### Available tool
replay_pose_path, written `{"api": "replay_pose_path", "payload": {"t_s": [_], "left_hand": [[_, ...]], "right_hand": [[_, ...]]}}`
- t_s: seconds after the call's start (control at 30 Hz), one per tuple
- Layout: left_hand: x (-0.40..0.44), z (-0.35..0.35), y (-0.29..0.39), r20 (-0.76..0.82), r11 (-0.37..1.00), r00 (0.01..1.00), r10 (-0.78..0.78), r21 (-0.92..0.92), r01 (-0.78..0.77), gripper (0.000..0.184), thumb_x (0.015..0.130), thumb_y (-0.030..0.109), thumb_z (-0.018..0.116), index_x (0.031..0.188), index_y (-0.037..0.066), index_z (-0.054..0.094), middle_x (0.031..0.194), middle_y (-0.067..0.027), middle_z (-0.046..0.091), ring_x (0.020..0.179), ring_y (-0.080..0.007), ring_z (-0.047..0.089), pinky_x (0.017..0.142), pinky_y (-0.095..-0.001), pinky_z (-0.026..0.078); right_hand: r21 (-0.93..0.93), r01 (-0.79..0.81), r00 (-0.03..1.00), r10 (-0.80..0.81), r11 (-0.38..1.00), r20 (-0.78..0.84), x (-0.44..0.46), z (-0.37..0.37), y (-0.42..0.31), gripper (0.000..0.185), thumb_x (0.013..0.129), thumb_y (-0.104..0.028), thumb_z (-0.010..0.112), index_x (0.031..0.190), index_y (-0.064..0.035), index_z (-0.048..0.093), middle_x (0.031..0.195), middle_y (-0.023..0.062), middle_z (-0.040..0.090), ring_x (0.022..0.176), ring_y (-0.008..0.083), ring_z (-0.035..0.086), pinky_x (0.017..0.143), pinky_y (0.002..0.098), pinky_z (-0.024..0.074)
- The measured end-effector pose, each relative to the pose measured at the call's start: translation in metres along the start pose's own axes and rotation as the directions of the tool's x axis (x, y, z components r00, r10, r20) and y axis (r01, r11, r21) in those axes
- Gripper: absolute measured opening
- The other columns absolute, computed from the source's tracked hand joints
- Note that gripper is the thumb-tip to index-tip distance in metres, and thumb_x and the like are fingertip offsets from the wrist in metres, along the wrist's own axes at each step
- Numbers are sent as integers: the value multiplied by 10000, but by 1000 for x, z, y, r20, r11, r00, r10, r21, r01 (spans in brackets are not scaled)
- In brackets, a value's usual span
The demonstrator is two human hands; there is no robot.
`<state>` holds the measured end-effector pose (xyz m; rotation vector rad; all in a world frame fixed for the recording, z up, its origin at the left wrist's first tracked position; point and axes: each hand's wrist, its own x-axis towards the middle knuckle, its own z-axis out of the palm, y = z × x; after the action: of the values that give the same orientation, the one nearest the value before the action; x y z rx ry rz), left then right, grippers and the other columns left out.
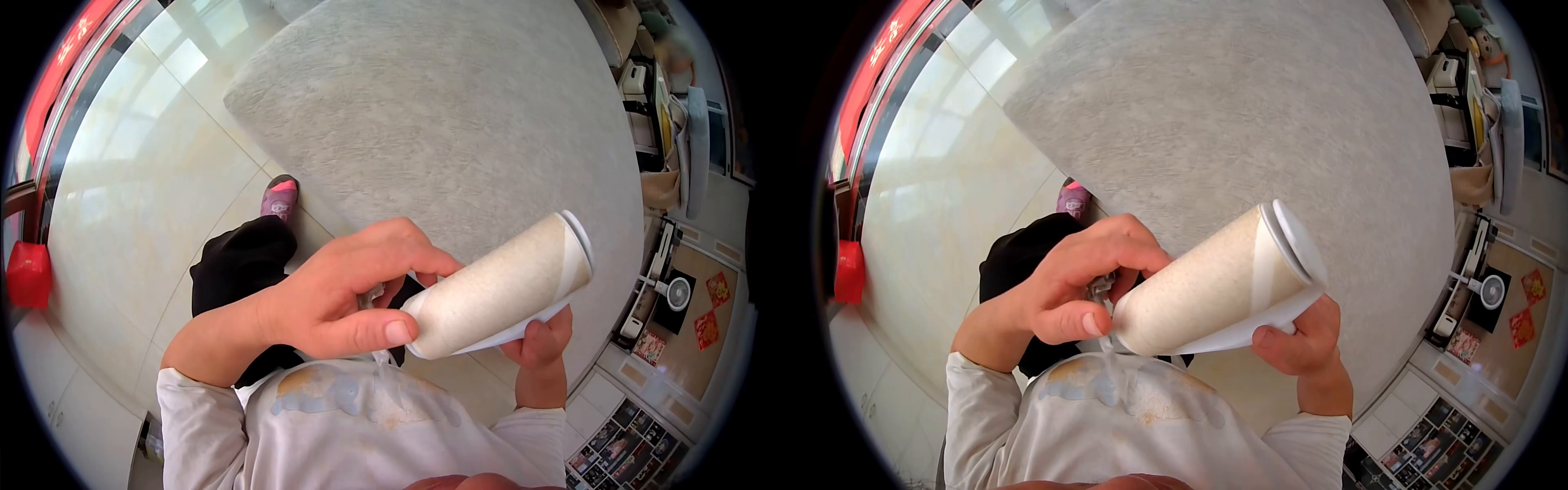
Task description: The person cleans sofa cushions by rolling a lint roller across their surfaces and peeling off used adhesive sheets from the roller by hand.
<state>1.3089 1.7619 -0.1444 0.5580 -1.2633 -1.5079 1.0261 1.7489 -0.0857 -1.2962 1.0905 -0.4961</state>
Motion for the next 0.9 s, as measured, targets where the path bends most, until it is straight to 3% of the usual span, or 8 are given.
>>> {"api": "replay_pose_path", "payload": {"t_s": [0.2,0.3,0.37,0.47,0.53,0.63,0.8,0.9], "left_hand": [[-1,-1,2,-35,1000,999,-2,7,2,583,865,485,491,1078,-53,571,910,-91,533,621,-116,437,586,-248,367],[-1,-5,3,-84,1000,996,-7,6,7,565,871,481,484,1059,-42,583,910,-88,530,614,-114,434,571,-240,363],[-3,-13,1,-91,995,996,23,102,-13,544,879,480,475,1042,-24,597,910,-84,528,619,-115,438,571,-241,363],[-4,-36,6,-302,895,952,49,437,93,397,875,340,524,1037,-16,594,934,-61,529,643,-116,433,603,-243,365],[-1,-55,8,-559,792,828,-33,491,363,329,856,230,565,1082,-9,574,954,-57,533,655,-108,440,611,-233,388],[-6,-102,-8,-808,441,590,3,530,724,433,851,275,553,1186,4,507,1087,-168,556,871,-257,574,775,-351,459],[-7,-140,-31,-893,197,451,-6,441,876,496,861,316,512,1240,4,443,1196,-211,511,1071,-349,534,894,-405,429],[6,-139,-30,-833,254,463,-302,397,882,424,861,276,506,1164,-17,468,1146,-219,536,1045,-363,535,879,-424,430]], "right_hand": [[-4,-13,1000,13,1000,7,4,2,1,708,754,-294,692,1284,43,364,1194,152,537,1067,269,564,900,396,475],[-293,161,986,-167,942,3,10,-4,9,667,748,-211,692,1289,15,373,1091,160,588,945,281,613,796,365,505],[-721,643,720,-523,257,456,21,-14,6,623,730,-103,678,1282,-19,403,947,173,619,785,291,630,674,339,508],[-837,390,902,-342,384,264,6,-36,31,584,711,-36,663,1256,-45,452,851,180,615,684,296,613,597,330,498],[-852,307,921,-357,424,155,0,-44,42,490,726,-62,663,1198,-129,550,847,124,625,669,248,614,554,301,488],[-887,-14,1000,30,462,0,-10,-68,51,497,789,-141,624,1270,-137,498,969,157,635,876,317,621,749,361,500],[-866,24,994,81,500,74,42,-52,40,512,818,-159,599,1308,-172,451,1017,172,624,908,346,611,759,379,495],[-857,79,984,97,509,148,91,-37,29,527,833,-163,582,1332,-191,416,1053,172,617,927,353,606,769,388,493]]}}
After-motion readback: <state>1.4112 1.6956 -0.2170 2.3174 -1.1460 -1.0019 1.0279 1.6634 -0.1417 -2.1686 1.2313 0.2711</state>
